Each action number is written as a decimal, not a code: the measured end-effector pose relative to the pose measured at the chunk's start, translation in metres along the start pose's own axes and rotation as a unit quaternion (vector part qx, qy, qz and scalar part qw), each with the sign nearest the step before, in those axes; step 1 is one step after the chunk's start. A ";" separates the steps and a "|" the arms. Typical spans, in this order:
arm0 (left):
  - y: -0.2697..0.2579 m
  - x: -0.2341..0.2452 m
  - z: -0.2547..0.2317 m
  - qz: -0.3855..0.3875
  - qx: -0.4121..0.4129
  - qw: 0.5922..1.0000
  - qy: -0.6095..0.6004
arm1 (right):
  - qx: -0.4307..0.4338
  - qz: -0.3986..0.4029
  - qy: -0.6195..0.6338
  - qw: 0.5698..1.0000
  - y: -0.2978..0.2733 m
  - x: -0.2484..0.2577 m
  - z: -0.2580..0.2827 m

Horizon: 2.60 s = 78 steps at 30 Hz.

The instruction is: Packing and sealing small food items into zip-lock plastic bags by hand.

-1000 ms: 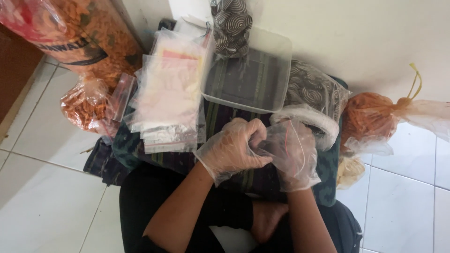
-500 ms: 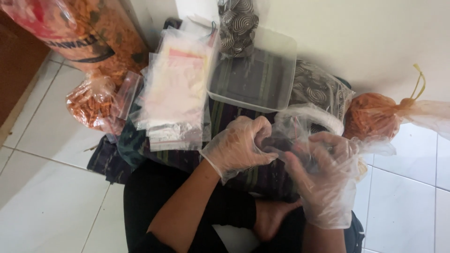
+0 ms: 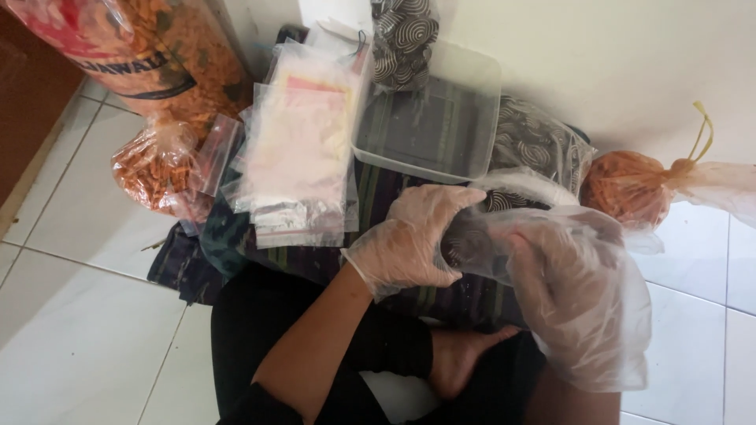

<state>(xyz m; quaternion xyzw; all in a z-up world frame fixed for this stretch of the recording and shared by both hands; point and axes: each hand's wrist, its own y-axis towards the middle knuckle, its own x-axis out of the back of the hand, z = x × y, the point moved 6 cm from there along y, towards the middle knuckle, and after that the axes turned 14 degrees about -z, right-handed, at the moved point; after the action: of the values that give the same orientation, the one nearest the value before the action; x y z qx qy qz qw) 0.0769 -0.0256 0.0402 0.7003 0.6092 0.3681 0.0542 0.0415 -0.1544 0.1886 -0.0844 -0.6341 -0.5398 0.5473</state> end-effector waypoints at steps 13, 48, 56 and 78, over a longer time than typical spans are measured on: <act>-0.008 -0.027 0.012 -0.030 0.077 0.992 -0.091 | 0.091 0.035 -0.007 0.995 0.015 0.000 0.019; -0.016 0.020 0.035 -0.064 0.119 0.991 -0.001 | -0.226 0.049 -0.103 0.967 -0.069 -0.130 -0.095; -0.012 0.017 0.034 -0.095 0.127 0.987 -0.029 | -0.262 0.048 -0.112 0.957 -0.064 -0.134 -0.101; -0.005 0.027 0.017 -0.157 0.101 0.982 -0.008 | -0.311 0.036 -0.099 0.944 -0.056 -0.127 -0.099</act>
<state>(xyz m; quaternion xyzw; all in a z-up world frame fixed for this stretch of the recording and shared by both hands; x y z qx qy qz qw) 0.0823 0.0057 0.0371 0.6012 0.7448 0.2860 0.0454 0.1115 -0.1920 0.0378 -0.3267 -0.4819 -0.6789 0.4474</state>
